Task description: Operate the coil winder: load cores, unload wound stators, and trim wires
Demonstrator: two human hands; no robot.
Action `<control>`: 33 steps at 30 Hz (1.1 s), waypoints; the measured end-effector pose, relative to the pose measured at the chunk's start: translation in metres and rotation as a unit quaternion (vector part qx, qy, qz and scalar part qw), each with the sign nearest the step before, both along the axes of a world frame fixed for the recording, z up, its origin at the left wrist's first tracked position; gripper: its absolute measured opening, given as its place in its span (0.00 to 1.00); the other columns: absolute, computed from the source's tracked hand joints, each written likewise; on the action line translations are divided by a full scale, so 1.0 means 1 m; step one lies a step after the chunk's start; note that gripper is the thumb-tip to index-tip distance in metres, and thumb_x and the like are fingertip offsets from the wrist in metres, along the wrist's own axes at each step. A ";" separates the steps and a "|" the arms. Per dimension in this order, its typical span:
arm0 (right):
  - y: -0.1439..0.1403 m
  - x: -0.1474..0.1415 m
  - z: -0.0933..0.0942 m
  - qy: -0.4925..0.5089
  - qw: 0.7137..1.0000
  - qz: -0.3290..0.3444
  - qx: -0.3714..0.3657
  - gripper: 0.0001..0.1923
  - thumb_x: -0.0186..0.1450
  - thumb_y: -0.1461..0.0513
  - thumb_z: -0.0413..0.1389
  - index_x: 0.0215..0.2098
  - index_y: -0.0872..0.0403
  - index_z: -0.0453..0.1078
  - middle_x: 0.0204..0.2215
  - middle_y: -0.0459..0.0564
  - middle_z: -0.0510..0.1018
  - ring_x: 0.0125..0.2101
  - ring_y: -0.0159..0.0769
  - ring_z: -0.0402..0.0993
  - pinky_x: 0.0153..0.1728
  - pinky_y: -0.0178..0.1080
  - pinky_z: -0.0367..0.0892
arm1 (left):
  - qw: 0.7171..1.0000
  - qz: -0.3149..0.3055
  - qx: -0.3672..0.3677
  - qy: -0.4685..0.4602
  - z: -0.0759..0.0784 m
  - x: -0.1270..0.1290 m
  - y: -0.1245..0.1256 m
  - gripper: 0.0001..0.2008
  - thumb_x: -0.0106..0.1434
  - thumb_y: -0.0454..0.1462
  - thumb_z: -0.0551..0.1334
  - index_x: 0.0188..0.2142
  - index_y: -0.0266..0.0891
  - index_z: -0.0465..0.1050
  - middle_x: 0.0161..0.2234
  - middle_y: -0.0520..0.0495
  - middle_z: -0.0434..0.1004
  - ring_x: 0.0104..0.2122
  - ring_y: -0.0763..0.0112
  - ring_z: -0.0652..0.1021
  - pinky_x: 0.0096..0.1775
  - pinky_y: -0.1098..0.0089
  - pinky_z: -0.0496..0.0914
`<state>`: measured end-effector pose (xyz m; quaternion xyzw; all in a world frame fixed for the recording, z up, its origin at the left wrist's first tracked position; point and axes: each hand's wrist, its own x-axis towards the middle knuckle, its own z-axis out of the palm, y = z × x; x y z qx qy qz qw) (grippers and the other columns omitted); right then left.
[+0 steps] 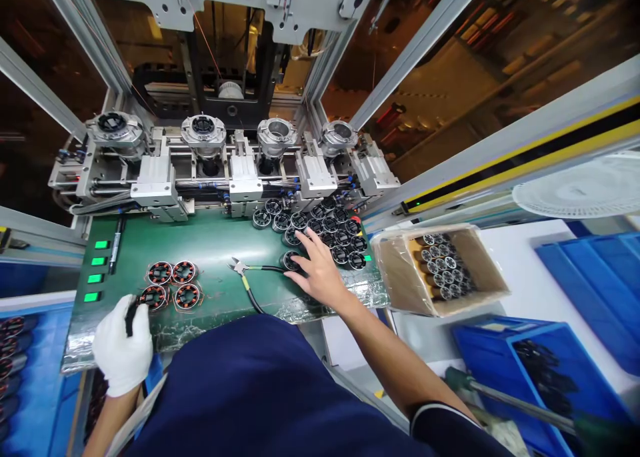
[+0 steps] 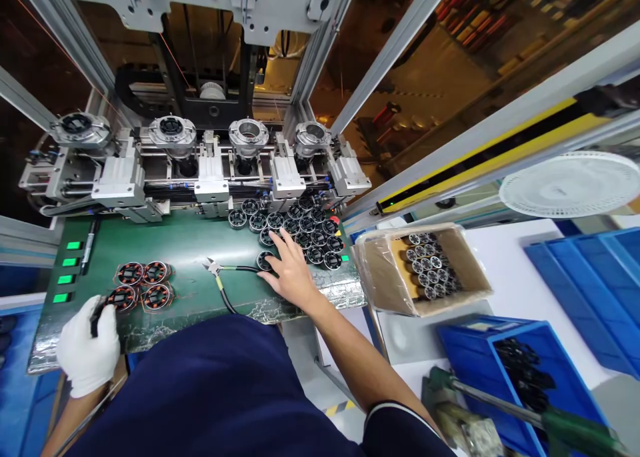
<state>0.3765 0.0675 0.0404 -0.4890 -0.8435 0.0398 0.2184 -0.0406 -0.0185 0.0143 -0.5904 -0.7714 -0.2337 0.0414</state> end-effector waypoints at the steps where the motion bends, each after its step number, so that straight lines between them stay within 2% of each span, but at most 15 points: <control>1: 0.000 -0.002 0.001 -0.002 1.000 0.003 -0.001 0.11 0.68 0.58 0.61 0.40 0.59 0.75 0.65 0.64 0.60 0.67 0.62 0.50 0.56 0.62 0.64 | 1.000 0.000 -0.001 0.002 0.000 0.000 0.000 0.23 0.70 0.45 0.58 0.56 0.31 0.73 0.48 0.33 0.80 0.47 0.53 0.79 0.52 0.57 0.71; 5: -0.001 -0.010 0.002 -0.001 1.000 -0.001 -0.005 0.07 0.70 0.64 0.55 0.39 0.60 0.75 0.65 0.62 0.61 0.68 0.58 0.49 0.58 0.59 0.64 | 1.000 0.002 -0.007 0.006 0.000 0.001 0.001 0.23 0.70 0.46 0.58 0.55 0.31 0.73 0.47 0.32 0.80 0.46 0.53 0.79 0.51 0.57 0.71; 7: -0.001 -0.014 0.001 0.000 1.000 -0.012 0.000 0.08 0.70 0.62 0.57 0.40 0.59 0.75 0.65 0.63 0.61 0.68 0.59 0.50 0.57 0.60 0.64 | 1.000 0.003 -0.010 0.005 0.000 0.001 0.001 0.23 0.69 0.46 0.58 0.56 0.31 0.73 0.47 0.33 0.80 0.46 0.53 0.79 0.50 0.57 0.71; 11: 0.001 -0.022 -0.003 -0.006 0.998 -0.048 0.041 0.16 0.68 0.53 0.61 0.37 0.60 0.74 0.62 0.65 0.65 0.66 0.63 0.53 0.55 0.60 0.65 | 1.000 0.003 -0.004 -0.003 -0.001 0.001 0.000 0.22 0.69 0.45 0.59 0.56 0.32 0.73 0.48 0.33 0.80 0.47 0.53 0.79 0.51 0.57 0.71; 16: 0.002 -0.037 -0.010 -0.017 0.995 -0.087 0.037 0.08 0.70 0.62 0.57 0.35 0.59 0.74 0.62 0.62 0.66 0.66 0.61 0.53 0.56 0.60 0.64 | 1.000 -0.009 0.011 -0.010 -0.002 -0.002 -0.002 0.21 0.69 0.44 0.59 0.54 0.34 0.74 0.47 0.35 0.81 0.46 0.54 0.79 0.51 0.57 0.71; 20: 0.003 -0.042 -0.006 0.037 0.997 -0.064 0.007 0.08 0.69 0.64 0.56 0.35 0.59 0.75 0.62 0.63 0.65 0.66 0.62 0.52 0.56 0.64 0.64 | 1.000 -0.019 0.017 -0.004 -0.005 -0.007 -0.005 0.19 0.69 0.44 0.59 0.54 0.36 0.73 0.47 0.37 0.81 0.46 0.54 0.80 0.50 0.58 0.71; 21: 0.007 -0.041 0.002 0.073 0.996 -0.042 -0.008 0.08 0.69 0.63 0.56 0.34 0.59 0.76 0.62 0.62 0.65 0.66 0.62 0.53 0.56 0.64 0.64 | 1.000 -0.021 0.018 0.000 -0.006 -0.008 -0.006 0.19 0.69 0.44 0.58 0.54 0.36 0.73 0.47 0.37 0.81 0.46 0.54 0.80 0.50 0.58 0.71; 23: 0.024 -0.036 0.029 0.162 0.985 0.023 -0.063 0.08 0.69 0.61 0.58 0.34 0.56 0.77 0.62 0.59 0.67 0.64 0.56 0.60 0.58 0.61 0.66 | 0.999 -0.024 0.023 0.007 -0.008 -0.009 -0.007 0.19 0.69 0.45 0.58 0.54 0.36 0.73 0.47 0.36 0.80 0.45 0.54 0.80 0.50 0.58 0.71; 26: 0.072 -0.024 0.090 0.263 0.949 0.121 -0.125 0.06 0.69 0.59 0.60 0.40 0.51 0.78 0.56 0.52 0.74 0.54 0.42 0.73 0.56 0.51 0.71 | 0.999 -0.027 0.026 0.008 -0.009 -0.011 -0.007 0.19 0.69 0.45 0.57 0.53 0.36 0.73 0.46 0.37 0.81 0.45 0.54 0.80 0.50 0.58 0.71; 29: 0.145 -0.012 0.142 0.275 0.951 0.134 -0.051 0.05 0.67 0.60 0.60 0.35 0.53 0.77 0.51 0.49 0.77 0.50 0.40 0.75 0.54 0.49 0.71 | 0.999 -0.026 0.020 0.004 -0.008 -0.012 -0.006 0.19 0.69 0.46 0.56 0.52 0.37 0.73 0.47 0.37 0.81 0.45 0.54 0.79 0.50 0.58 0.71; 31: 0.196 -0.008 0.157 0.266 0.956 0.121 -0.033 0.04 0.63 0.62 0.62 0.33 0.55 0.76 0.50 0.52 0.77 0.49 0.41 0.75 0.49 0.47 0.74 | 1.000 -0.024 0.010 0.003 -0.007 -0.013 -0.005 0.20 0.69 0.46 0.56 0.52 0.37 0.73 0.47 0.36 0.80 0.46 0.53 0.79 0.50 0.57 0.71; 33: 0.240 -0.007 0.158 0.239 0.965 0.107 -0.029 0.03 0.60 0.64 0.63 0.31 0.57 0.76 0.49 0.54 0.77 0.48 0.42 0.76 0.47 0.46 0.74 | 1.000 -0.021 -0.003 -0.003 -0.006 -0.014 -0.005 0.20 0.69 0.46 0.55 0.53 0.38 0.73 0.48 0.36 0.80 0.47 0.52 0.79 0.51 0.56 0.71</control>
